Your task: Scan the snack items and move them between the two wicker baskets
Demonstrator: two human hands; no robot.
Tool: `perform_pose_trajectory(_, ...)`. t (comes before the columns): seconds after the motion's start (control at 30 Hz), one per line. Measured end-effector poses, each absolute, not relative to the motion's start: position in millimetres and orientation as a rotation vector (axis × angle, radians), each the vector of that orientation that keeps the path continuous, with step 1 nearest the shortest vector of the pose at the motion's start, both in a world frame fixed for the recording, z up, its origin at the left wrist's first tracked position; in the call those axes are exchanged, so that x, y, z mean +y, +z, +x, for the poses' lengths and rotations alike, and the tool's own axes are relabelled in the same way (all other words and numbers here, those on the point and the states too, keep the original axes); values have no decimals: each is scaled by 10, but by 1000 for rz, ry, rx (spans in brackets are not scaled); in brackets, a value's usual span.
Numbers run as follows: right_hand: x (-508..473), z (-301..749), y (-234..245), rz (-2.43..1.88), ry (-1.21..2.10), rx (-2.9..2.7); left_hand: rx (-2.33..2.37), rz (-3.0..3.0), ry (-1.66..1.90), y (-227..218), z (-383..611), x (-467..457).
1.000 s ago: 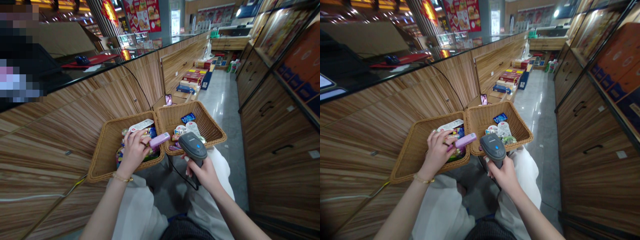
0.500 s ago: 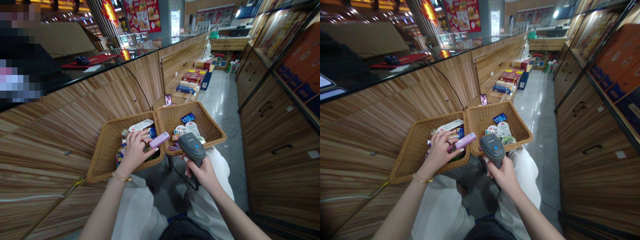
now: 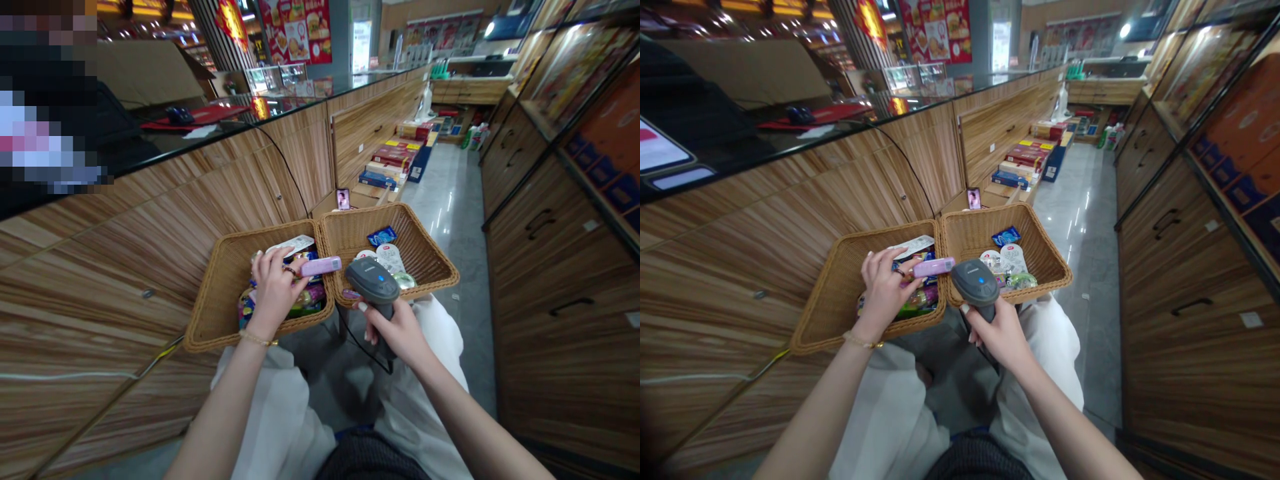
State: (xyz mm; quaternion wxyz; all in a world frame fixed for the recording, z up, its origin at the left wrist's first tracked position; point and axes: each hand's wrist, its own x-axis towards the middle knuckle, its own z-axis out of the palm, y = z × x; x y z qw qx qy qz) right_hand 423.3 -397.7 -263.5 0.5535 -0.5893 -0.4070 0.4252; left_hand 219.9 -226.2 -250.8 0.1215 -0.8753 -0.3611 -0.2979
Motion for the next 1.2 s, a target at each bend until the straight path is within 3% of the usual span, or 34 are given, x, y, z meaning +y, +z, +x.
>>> perform_pose_trajectory(0.73,-4030,4103,-2699,-1592,877,-1063,-1080,-2562,-834,-2513,2182,-2293)
perform_pose_trajectory(1.2,-4100,4281,-2716,-1519,862,-900,-1367,-2288,-1062,-2504,2145,-2327)
